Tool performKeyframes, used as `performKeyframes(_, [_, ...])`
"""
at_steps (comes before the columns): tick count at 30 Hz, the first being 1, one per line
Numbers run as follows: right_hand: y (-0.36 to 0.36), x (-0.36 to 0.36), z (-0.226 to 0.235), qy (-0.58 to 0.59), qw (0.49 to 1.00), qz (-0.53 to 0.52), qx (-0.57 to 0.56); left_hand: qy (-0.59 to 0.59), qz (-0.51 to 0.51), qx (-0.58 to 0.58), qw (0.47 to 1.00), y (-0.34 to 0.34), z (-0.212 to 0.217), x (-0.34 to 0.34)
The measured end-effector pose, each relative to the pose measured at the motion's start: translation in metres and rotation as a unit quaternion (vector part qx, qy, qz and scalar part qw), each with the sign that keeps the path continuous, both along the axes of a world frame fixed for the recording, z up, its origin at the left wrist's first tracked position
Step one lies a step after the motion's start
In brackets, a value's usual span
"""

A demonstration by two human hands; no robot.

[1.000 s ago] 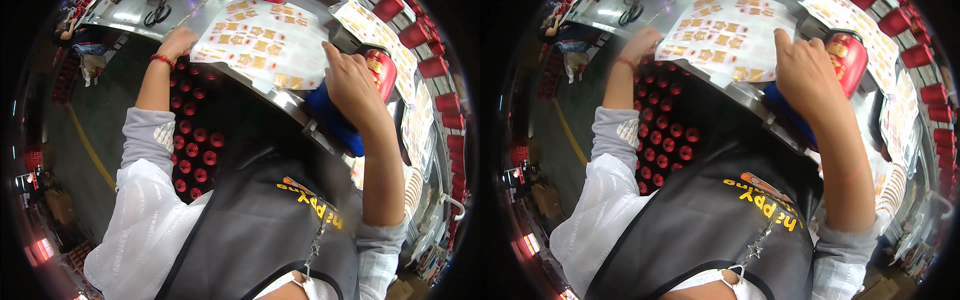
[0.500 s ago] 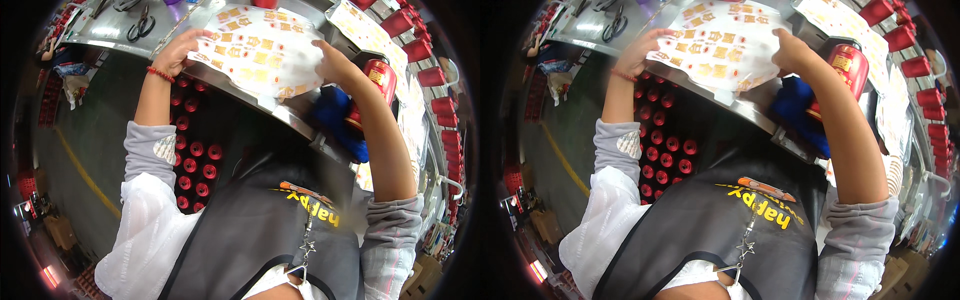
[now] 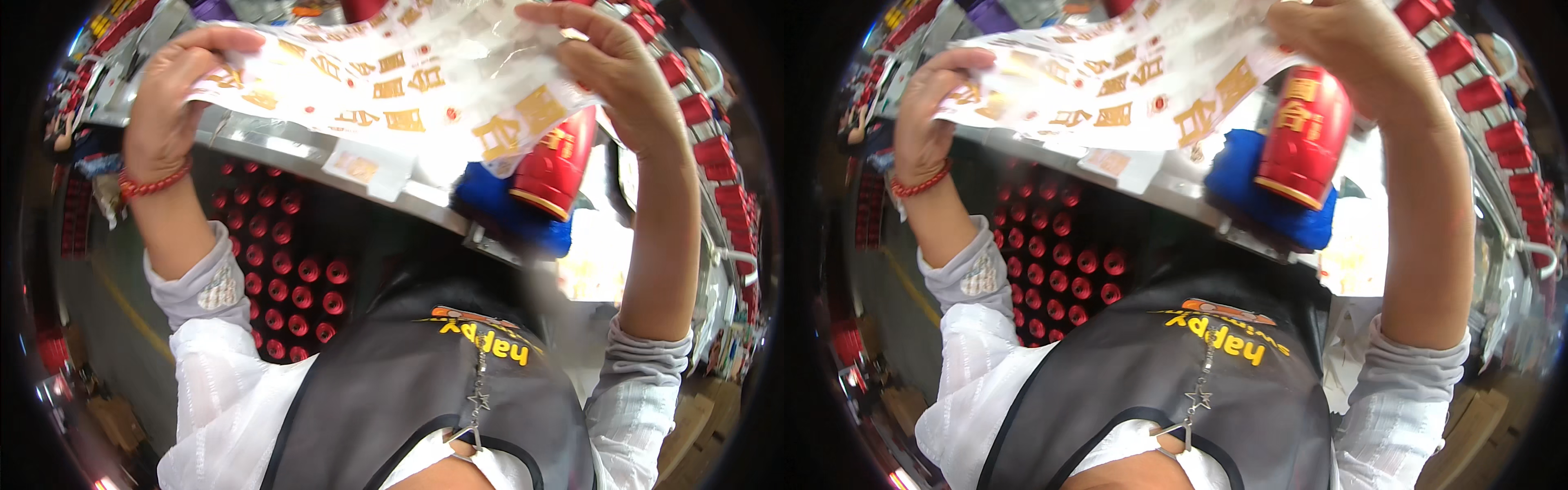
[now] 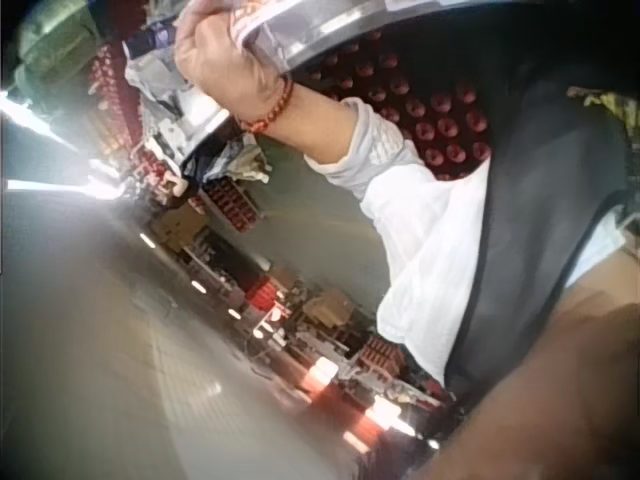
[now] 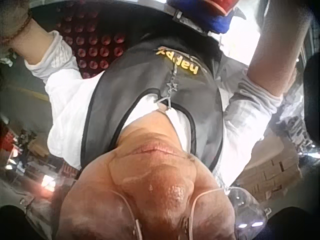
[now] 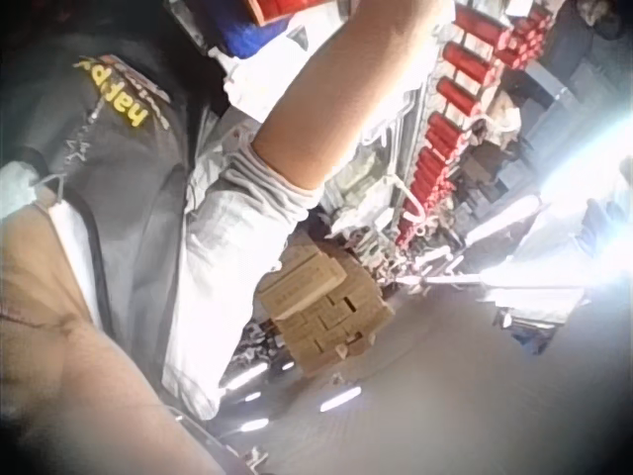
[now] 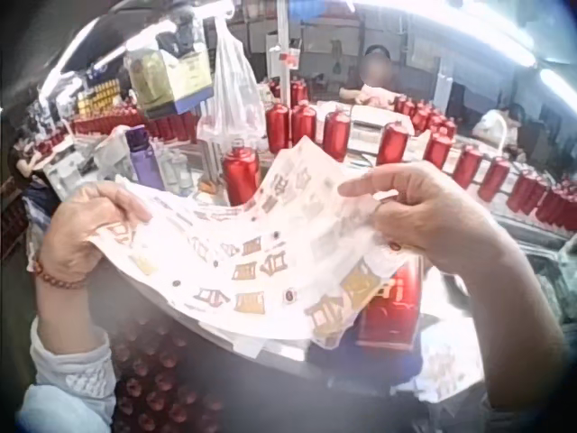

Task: The person separates sheets of printed labels and applies them to red cans on a metal workbench. The person handles the label sheets by hand, peels off individual labels, and smooths them onto the can surface.

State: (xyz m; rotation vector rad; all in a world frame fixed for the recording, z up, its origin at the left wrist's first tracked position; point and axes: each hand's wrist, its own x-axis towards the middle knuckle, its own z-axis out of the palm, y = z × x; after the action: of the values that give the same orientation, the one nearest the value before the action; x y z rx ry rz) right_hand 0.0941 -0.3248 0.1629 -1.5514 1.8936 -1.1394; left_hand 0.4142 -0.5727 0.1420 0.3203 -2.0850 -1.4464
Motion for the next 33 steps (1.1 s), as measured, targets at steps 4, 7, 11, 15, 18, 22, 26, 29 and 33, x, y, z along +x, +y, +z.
performKeyframes(4, [0.044,-0.024,0.041,-0.029,0.99,-0.124,-0.061,-0.004,-0.051,-0.379,0.924,0.003,0.042,-0.067])
performKeyframes(7, [0.06,-0.056,0.053,0.01,0.977,-0.209,-0.05,0.055,-0.052,-0.421,0.904,0.011,0.049,-0.148])
performKeyframes(11, [0.107,-0.201,-0.006,0.134,0.968,-0.203,-0.055,0.076,-0.063,-0.11,0.989,0.005,0.0,-0.292])
performKeyframes(15, [0.088,-0.211,-0.073,0.092,0.96,-0.253,-0.08,-0.023,-0.076,-0.091,0.993,-0.026,-0.089,-0.359])
performKeyframes(18, [0.108,-0.225,-0.122,0.261,0.917,-0.295,0.054,-0.159,-0.031,-0.023,0.986,-0.004,-0.128,-0.373])
performKeyframes(22, [0.154,-0.178,-0.096,0.253,0.916,-0.304,0.069,-0.191,-0.017,-0.228,0.955,-0.022,-0.135,-0.364])
performKeyframes(26, [0.227,-0.113,-0.066,0.173,0.918,-0.306,0.186,-0.032,0.01,-0.362,0.932,-0.015,-0.1,-0.336])
performKeyframes(29, [0.273,-0.032,-0.057,-0.012,0.905,-0.297,0.304,-0.021,-0.119,-0.193,0.974,0.056,-0.06,-0.304])
performKeyframes(33, [0.313,0.039,-0.111,-0.215,0.834,-0.352,0.367,-0.002,-0.156,-0.218,0.963,0.102,-0.055,-0.287])
